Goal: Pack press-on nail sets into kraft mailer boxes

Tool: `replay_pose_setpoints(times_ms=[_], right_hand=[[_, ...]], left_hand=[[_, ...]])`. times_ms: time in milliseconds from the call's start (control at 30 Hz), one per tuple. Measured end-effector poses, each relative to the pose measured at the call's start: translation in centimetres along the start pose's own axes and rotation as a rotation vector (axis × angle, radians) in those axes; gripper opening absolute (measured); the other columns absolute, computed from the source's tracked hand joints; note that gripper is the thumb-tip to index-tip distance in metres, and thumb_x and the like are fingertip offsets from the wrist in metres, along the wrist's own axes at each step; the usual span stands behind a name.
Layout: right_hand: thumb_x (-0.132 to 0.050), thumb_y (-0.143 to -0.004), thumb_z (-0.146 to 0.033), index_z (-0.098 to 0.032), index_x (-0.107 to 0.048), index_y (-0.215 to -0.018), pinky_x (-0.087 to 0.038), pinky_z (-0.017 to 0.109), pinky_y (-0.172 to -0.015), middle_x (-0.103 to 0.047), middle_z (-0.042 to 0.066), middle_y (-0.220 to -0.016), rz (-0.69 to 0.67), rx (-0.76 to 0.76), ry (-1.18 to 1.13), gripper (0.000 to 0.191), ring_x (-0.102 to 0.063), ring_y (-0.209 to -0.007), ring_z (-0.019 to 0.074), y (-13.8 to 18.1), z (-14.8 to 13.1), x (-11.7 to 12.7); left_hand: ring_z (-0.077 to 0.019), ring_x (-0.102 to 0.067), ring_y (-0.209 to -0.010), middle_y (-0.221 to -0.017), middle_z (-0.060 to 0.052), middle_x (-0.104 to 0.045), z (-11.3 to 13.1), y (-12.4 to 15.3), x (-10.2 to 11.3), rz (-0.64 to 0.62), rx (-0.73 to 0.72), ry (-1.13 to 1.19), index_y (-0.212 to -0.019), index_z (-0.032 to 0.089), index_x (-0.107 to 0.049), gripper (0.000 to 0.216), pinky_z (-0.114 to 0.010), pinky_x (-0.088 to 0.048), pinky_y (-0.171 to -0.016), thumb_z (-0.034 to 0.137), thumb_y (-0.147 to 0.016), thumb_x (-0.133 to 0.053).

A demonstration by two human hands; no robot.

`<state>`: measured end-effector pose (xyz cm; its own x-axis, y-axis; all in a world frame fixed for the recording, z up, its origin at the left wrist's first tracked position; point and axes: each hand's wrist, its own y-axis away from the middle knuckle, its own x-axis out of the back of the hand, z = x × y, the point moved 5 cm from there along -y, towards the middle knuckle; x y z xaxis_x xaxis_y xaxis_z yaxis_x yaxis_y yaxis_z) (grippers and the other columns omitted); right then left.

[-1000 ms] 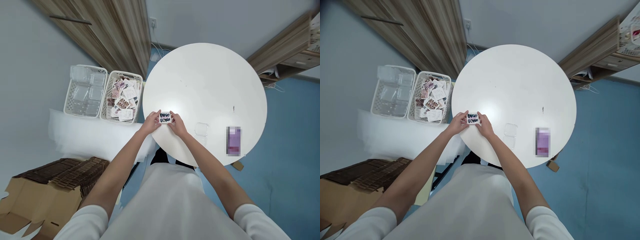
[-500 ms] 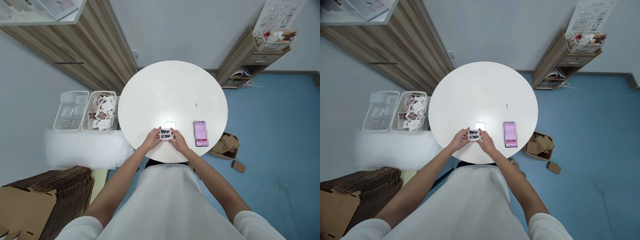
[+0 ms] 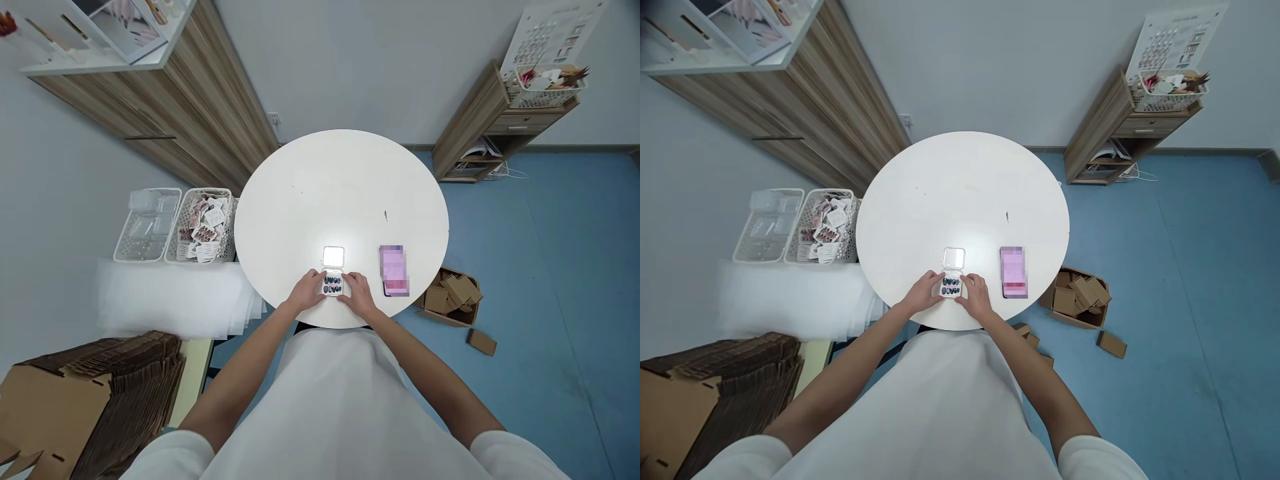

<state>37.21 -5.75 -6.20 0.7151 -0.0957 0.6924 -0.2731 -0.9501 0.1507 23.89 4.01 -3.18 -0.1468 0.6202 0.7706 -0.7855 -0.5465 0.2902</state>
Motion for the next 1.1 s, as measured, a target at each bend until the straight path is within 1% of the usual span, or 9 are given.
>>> replay_pose_setpoints(times_ms=[233,567,767,933,1033,1100], right_hand=[[-0.066,-0.064,-0.032,-0.025,-0.043,-0.119,-0.037,0.045,-0.088,-0.04,0.009,-0.119,-0.01,-0.031,0.099,0.06,-0.035,-0.113,0.0285,-1.7,-0.1,-0.2],[-0.065,-0.065,-0.033,-0.027,-0.04,-0.121,-0.035,0.045,-0.088,-0.038,0.009,-0.122,-0.021,-0.096,0.146,0.062,-0.035,-0.113,0.029,-1.7,0.2,-0.6],[-0.064,-0.065,-0.034,-0.028,-0.039,-0.123,-0.033,0.042,-0.091,-0.036,0.007,-0.125,-0.052,-0.156,0.144,0.063,-0.032,-0.116,0.0275,-1.6,0.4,-0.7],[-0.064,-0.065,-0.031,-0.027,-0.039,-0.124,-0.031,0.041,-0.093,-0.034,0.007,-0.128,-0.059,-0.182,0.114,0.064,-0.03,-0.118,0.0272,-1.5,0.2,-0.7],[-0.064,-0.063,-0.031,-0.026,-0.038,-0.125,-0.029,0.042,-0.095,-0.034,0.008,-0.129,-0.051,-0.225,0.058,0.068,-0.03,-0.119,0.0277,-1.3,-0.1,-0.5],[-0.064,-0.062,-0.029,-0.024,-0.037,-0.126,-0.031,0.04,-0.094,-0.037,0.008,-0.127,-0.031,-0.277,-0.027,0.07,-0.033,-0.117,0.0272,-1.2,0.0,-0.1]], left_hand=[[-0.0195,-0.051,-0.086,-0.099,-0.004,-0.046,-1.3,-1.2,0.1,-0.012,0.018,-0.049,-0.125,0.027,-0.035,0.064,-0.03,-0.044,-0.068,0.027,-0.067,-0.061],[-0.0209,-0.051,-0.091,-0.103,-0.007,-0.047,-2.2,-1.8,-1.0,-0.108,0.014,-0.019,-0.13,0.025,-0.028,0.067,-0.028,-0.041,-0.068,0.027,-0.07,-0.059],[-0.0212,-0.05,-0.091,-0.104,-0.007,-0.047,-2.3,-1.6,-1.5,-0.154,0.002,-0.008,-0.133,0.024,-0.022,0.068,-0.027,-0.039,-0.067,0.028,-0.073,-0.056],[-0.0231,-0.05,-0.092,-0.106,-0.008,-0.047,-2.5,-1.5,-1.6,-0.111,0.028,0.098,-0.134,0.024,-0.023,0.071,-0.029,-0.039,-0.07,0.025,-0.072,-0.057],[-0.0227,-0.05,-0.093,-0.108,-0.009,-0.048,-2.8,-1.1,-1.4,-0.045,0.056,0.249,-0.134,0.023,-0.022,0.078,-0.031,-0.04,-0.074,0.022,-0.067,-0.061],[-0.0205,-0.051,-0.088,-0.106,-0.009,-0.049,-3.2,-0.8,-1.4,-0.007,0.091,0.37,-0.134,0.022,-0.024,0.082,-0.031,-0.04,-0.075,0.02,-0.062,-0.065]])
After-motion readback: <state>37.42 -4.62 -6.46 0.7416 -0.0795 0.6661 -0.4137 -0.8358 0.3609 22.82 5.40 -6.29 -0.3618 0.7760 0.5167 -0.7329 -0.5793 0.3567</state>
